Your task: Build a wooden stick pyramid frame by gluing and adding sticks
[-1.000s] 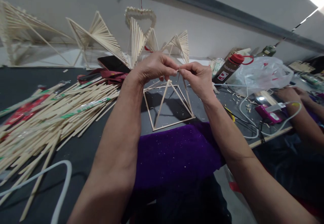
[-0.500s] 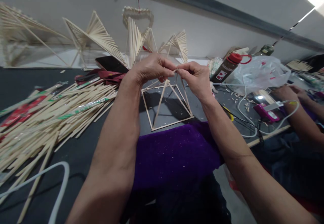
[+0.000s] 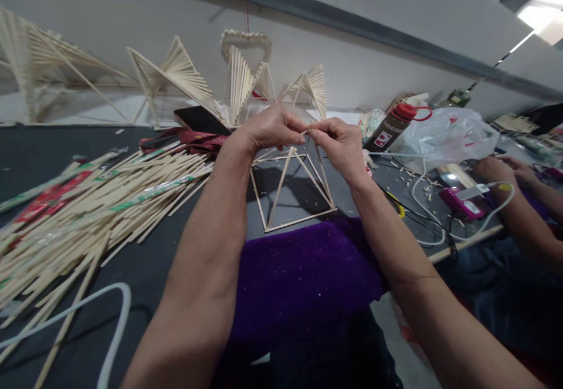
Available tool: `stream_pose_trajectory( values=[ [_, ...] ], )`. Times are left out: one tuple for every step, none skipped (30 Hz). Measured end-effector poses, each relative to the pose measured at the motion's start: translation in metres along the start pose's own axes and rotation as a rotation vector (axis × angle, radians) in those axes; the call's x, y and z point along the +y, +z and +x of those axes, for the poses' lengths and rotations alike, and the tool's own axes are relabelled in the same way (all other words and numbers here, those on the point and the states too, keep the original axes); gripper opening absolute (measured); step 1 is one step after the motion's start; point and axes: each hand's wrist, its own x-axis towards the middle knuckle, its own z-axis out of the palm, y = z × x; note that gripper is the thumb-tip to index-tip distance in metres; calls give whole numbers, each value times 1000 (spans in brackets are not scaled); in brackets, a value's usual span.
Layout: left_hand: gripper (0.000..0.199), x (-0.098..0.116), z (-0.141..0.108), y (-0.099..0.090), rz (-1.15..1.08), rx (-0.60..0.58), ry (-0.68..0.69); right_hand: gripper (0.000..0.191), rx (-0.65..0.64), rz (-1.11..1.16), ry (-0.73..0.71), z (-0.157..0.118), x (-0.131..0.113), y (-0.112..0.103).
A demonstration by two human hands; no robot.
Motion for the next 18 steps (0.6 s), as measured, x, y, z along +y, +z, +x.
stream_pose_trajectory(
  values=[
    [15,-3,2,1,20,15,25,14,-3,-5,5,0,0,0],
    [13,-6,3,1,47,32,50,14,-4,-11,10,0,-1,0],
    [12,-9,5,2,76,49,72,14,-5,-17,13,0,-1,0],
    [11,-12,7,3,104,61,86,13,-6,-23,15,0,-2,0],
    [11,-13,8,4,127,67,91,13,-7,-25,16,0,-2,0],
    [12,-14,9,5,144,71,90,13,-6,-25,15,0,-2,-1],
    [13,-14,9,6,156,72,88,13,-8,-22,14,0,-2,-1],
    [13,-14,9,6,167,71,88,13,-10,-19,13,0,-2,-1],
    [13,-13,9,6,177,72,91,14,-11,-15,10,0,-2,0],
    [13,-12,9,6,188,70,97,14,-11,-12,6,0,-2,0],
    [14,-12,8,6,200,67,105,14,-10,-7,1,0,-2,0],
    [16,-12,8,7,211,66,113,14,-10,0,-4,0,-1,0],
    [19,-12,8,7,222,69,119,14,-9,11,-9,0,0,0],
    [21,-13,8,7,230,76,123,13,-7,21,-14,0,1,0],
    [22,-14,9,7,237,84,122,13,-8,28,-15,0,1,1],
    [23,-15,10,8,243,90,116,13,-9,30,-14,0,2,1],
    [23,-15,10,8,248,95,106,14,-11,29,-10,0,3,1],
    [23,-16,11,9,252,97,94,14,-13,24,-4,0,4,1]
  ],
)
